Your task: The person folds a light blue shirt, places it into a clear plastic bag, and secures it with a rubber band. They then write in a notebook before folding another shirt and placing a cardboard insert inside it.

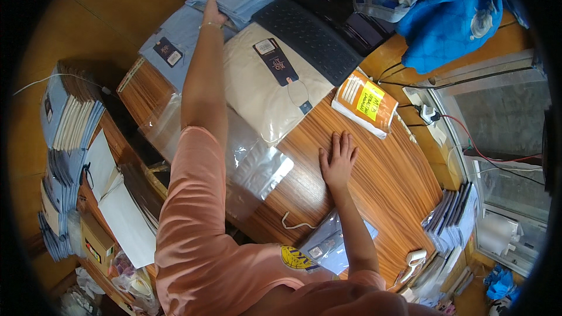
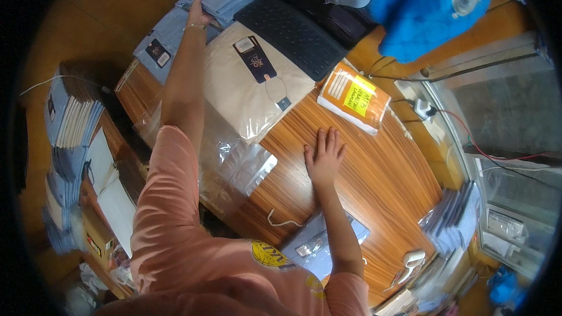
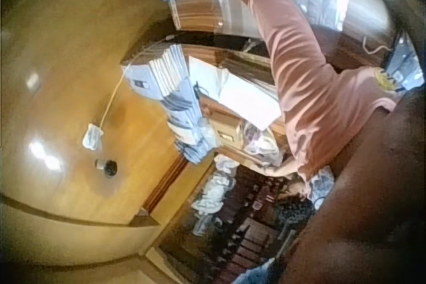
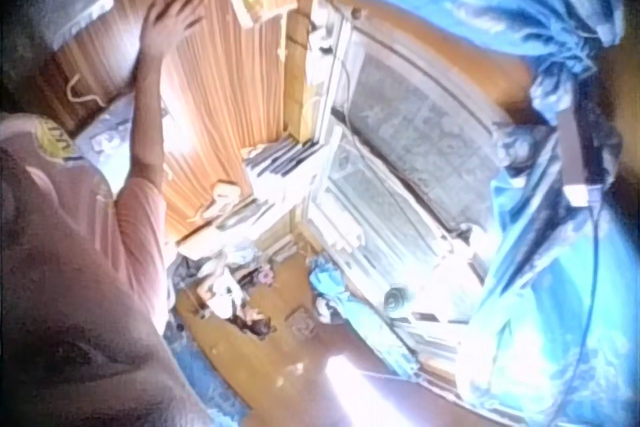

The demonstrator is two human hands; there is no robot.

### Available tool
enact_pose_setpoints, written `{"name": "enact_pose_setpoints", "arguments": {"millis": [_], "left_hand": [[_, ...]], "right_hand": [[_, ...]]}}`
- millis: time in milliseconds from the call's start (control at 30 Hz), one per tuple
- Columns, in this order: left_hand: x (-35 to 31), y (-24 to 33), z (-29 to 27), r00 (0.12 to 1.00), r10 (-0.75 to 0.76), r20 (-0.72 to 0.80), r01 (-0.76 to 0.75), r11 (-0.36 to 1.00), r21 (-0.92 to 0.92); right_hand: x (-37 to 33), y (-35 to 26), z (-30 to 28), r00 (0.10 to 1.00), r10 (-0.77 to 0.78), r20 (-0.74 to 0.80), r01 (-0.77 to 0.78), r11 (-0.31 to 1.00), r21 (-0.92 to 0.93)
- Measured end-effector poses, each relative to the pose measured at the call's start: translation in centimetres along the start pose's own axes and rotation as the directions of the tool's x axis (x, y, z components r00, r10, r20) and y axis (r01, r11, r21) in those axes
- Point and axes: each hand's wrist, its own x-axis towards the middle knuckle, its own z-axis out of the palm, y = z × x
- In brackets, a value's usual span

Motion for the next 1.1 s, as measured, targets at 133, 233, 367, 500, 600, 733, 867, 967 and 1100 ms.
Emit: {"name": "enact_pose_setpoints", "arguments": {"millis": [133,233,367,500,600,733,867,967,1100], "left_hand": [[0.2,-1.3,0.1,0.988,0.037,-0.149,-0.038,0.999,-0.004],[0.6,-1.4,-0.2,0.978,0.121,-0.17,-0.128,0.991,-0.029],[0.6,-1.0,1.0,0.968,0.193,-0.161,-0.204,0.977,-0.059],[0.0,-0.2,1.4,0.955,0.256,-0.147,-0.267,0.962,-0.056],[-1.3,1.7,1.3,0.966,0.256,-0.018,-0.256,0.955,-0.149],[-4.4,6.5,1.7,0.963,0.259,0.079,-0.255,0.965,-0.053],[-11.8,10.4,5.1,0.943,0.316,0.103,-0.327,0.938,0.111],[-18.9,14.3,6.1,0.955,0.295,0.04,-0.297,0.938,0.181],[-28.3,12.8,9.3,0.989,0.138,0.049,-0.146,0.958,0.246]], "right_hand": [[-0.1,0.2,0.1,1.0,0.007,-0.005,-0.007,1.0,0.002],[-0.1,0.2,0.2,1.0,-0.001,-0.009,0.001,1.0,-0.002],[0.0,0.4,0.2,1.0,0.001,-0.006,-0.001,1.0,-0.009],[-0.1,0.4,0.4,1.0,-0.006,-0.018,0.006,1.0,0.003],[-0.3,0.4,0.4,1.0,-0.008,-0.023,0.008,1.0,0.006],[-0.6,0.5,0.8,1.0,-0.006,-0.025,0.006,1.0,0.002],[-0.8,1.4,1.5,0.999,0.022,-0.042,-0.022,1.0,-0.004],[-0.8,1.2,1.6,0.998,0.007,-0.065,-0.003,0.998,0.056],[-0.6,2.5,1.8,0.986,0.035,-0.161,0.0,0.977,0.212]]}}
